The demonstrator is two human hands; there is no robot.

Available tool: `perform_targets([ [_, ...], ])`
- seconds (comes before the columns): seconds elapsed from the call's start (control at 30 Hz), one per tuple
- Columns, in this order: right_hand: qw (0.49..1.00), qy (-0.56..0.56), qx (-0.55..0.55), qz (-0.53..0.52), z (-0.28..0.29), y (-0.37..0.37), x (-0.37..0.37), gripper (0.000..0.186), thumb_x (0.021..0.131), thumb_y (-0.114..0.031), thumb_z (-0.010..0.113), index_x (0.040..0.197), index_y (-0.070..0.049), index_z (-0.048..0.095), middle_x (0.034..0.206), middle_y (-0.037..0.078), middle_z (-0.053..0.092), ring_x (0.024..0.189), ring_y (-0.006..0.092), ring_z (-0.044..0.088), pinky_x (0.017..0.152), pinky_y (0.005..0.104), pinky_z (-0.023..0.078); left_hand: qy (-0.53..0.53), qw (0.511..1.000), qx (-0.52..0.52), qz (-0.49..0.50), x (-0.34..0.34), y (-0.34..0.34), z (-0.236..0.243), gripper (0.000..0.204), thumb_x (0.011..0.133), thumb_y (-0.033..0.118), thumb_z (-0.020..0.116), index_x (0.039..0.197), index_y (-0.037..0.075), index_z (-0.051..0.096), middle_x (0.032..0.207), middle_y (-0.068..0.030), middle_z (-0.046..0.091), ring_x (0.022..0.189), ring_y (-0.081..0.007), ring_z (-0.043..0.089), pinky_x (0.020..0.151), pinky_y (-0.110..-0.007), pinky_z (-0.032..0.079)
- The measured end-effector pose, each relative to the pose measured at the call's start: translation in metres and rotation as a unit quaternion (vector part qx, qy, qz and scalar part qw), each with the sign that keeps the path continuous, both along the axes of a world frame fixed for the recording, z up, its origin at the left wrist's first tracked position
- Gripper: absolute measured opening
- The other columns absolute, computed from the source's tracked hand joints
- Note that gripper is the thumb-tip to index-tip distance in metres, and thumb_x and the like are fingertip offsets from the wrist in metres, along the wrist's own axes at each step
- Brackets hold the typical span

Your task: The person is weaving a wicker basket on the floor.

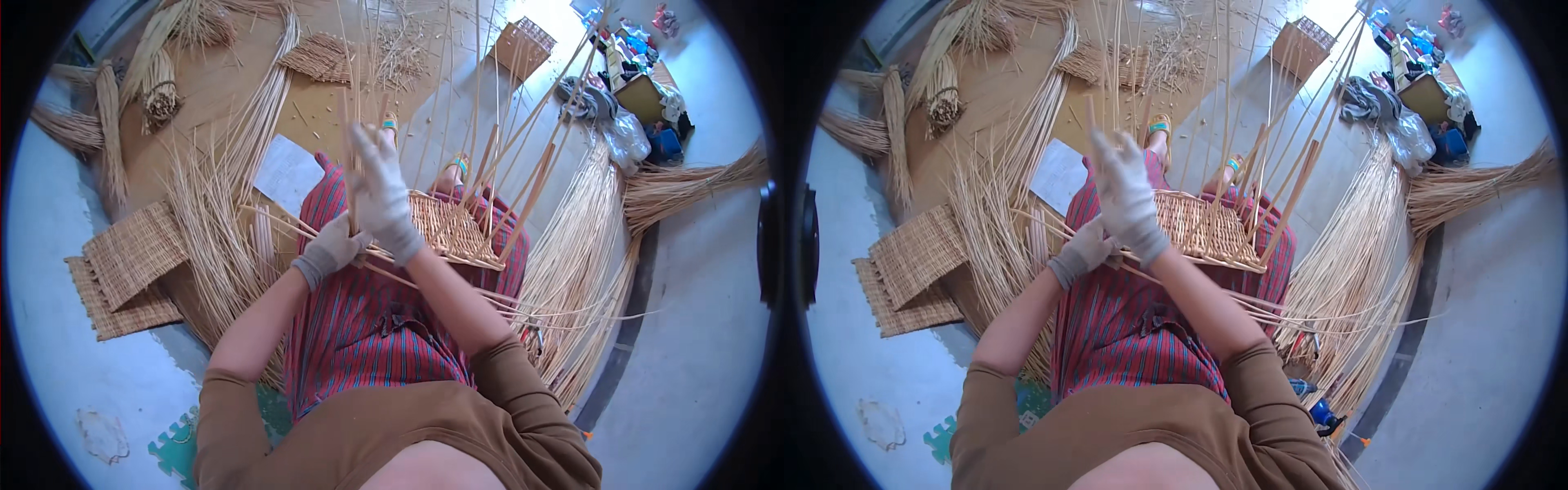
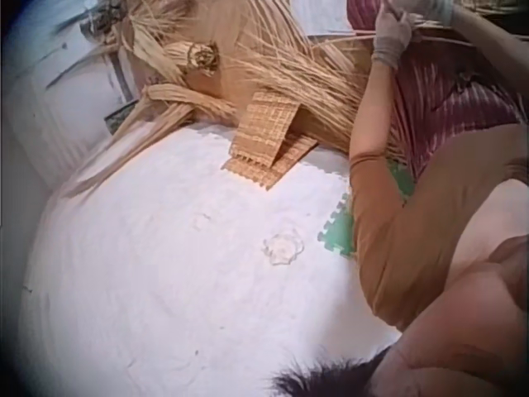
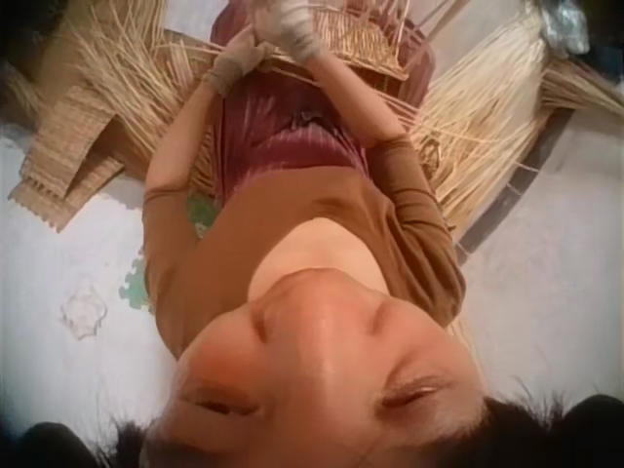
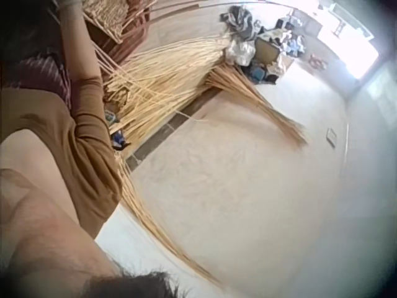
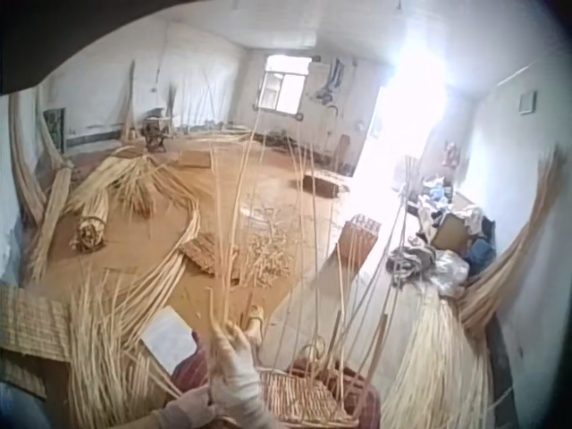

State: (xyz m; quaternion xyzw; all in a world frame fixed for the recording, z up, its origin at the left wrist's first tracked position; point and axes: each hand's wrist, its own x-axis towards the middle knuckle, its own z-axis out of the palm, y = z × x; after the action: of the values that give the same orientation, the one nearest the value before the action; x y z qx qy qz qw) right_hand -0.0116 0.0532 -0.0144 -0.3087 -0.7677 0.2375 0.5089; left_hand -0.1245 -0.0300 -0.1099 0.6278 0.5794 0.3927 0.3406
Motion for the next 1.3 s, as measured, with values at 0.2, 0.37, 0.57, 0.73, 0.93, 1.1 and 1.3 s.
perform_targets([
  [0.2, 0.971, -0.149, -0.102, -0.159, -0.006, -0.061, 0.119, 0.042, 0.084, -0.007, 0.08, 0.125, -0.013, 0.074, 0.108, 0.007, 0.072, 0.106, 0.029, 0.065, 0.095, 0.0425, 0.052, -0.266, 0.924, -0.272, 0.043, 0.0, -0.001, 0.044, 0.027, 0.093, 0.005, 0.072, 0.087, 0.013, 0.047, 0.072, 0.0015, 0.052, 0.061, -0.0111, 0.054, 0.057, -0.031, 0.051],
  [0.37, 0.949, -0.279, 0.021, -0.147, 0.004, -0.063, 0.092, 0.006, 0.085, -0.018, 0.077, 0.09, -0.016, 0.078, 0.086, 0.006, 0.066, 0.089, 0.028, 0.064, 0.083, 0.042, 0.048, -0.258, 0.926, -0.274, 0.008, -0.002, 0.004, 0.03, 0.024, 0.093, 0.003, 0.072, 0.092, 0.012, 0.051, 0.072, 0.0006, 0.055, 0.057, -0.0123, 0.059, 0.053, -0.032, 0.054],
  [0.57, 0.937, -0.34, -0.032, -0.076, -0.02, -0.049, 0.062, 0.011, 0.088, -0.023, 0.068, 0.085, -0.013, 0.071, 0.082, 0.008, 0.067, 0.086, 0.0322, 0.067, 0.077, 0.0471, 0.051, -0.221, 0.931, -0.291, 0.026, 0.003, 0.001, 0.029, 0.024, 0.089, 0.002, 0.076, 0.089, 0.011, 0.054, 0.071, 0.0025, 0.054, 0.062, -0.0104, 0.055, 0.057, -0.03, 0.05],
  [0.73, 0.915, -0.384, -0.104, -0.068, -0.017, -0.054, 0.07, 0.019, 0.098, -0.028, 0.062, 0.093, -0.011, 0.064, 0.076, 0.017, 0.069, 0.074, 0.0404, 0.07, 0.063, 0.0536, 0.053, -0.198, 0.951, -0.238, 0.027, 0.005, -0.006, 0.018, 0.028, 0.085, -0.001, 0.078, 0.086, 0.012, 0.053, 0.069, 0.0028, 0.053, 0.059, -0.0098, 0.054, 0.053, -0.03, 0.048],
  [0.93, 0.903, -0.402, -0.15, -0.036, -0.02, -0.038, 0.069, 0.016, 0.098, -0.026, 0.06, 0.099, -0.011, 0.064, 0.077, 0.021, 0.069, 0.075, 0.043, 0.07, 0.066, 0.0559, 0.054, -0.06, 0.985, -0.157, 0.036, 0.01, -0.011, 0.012, 0.043, 0.081, 0.031, 0.089, 0.089, 0.008, 0.053, 0.072, -0.0019, 0.052, 0.067, -0.0173, 0.053, 0.064, -0.038, 0.047],
  [1.1, 0.914, -0.397, -0.078, 0.019, 0.028, -0.102, 0.099, 0.038, 0.095, -0.027, 0.069, 0.128, -0.011, 0.062, 0.088, 0.017, 0.067, 0.09, 0.038, 0.071, 0.078, 0.0495, 0.056, -0.002, 0.978, -0.132, 0.161, 0.029, -0.019, 0.027, 0.062, 0.077, 0.062, 0.084, 0.088, 0.01, 0.054, 0.072, -0.0091, 0.057, 0.067, -0.0294, 0.058, 0.064, -0.043, 0.046],
  [1.3, 0.848, -0.438, -0.294, -0.039, 0.038, -0.074, 0.185, 0.022, 0.093, -0.034, 0.067, 0.1, -0.017, 0.08, 0.093, 0.013, 0.076, 0.092, 0.0339, 0.073, 0.081, 0.046, 0.057, -0.009, 0.978, -0.158, 0.133, 0.023, -0.015, 0.03, 0.058, 0.08, 0.058, 0.086, 0.084, 0.011, 0.051, 0.071, -0.0081, 0.054, 0.065, -0.0259, 0.052, 0.066, -0.042, 0.046],
])
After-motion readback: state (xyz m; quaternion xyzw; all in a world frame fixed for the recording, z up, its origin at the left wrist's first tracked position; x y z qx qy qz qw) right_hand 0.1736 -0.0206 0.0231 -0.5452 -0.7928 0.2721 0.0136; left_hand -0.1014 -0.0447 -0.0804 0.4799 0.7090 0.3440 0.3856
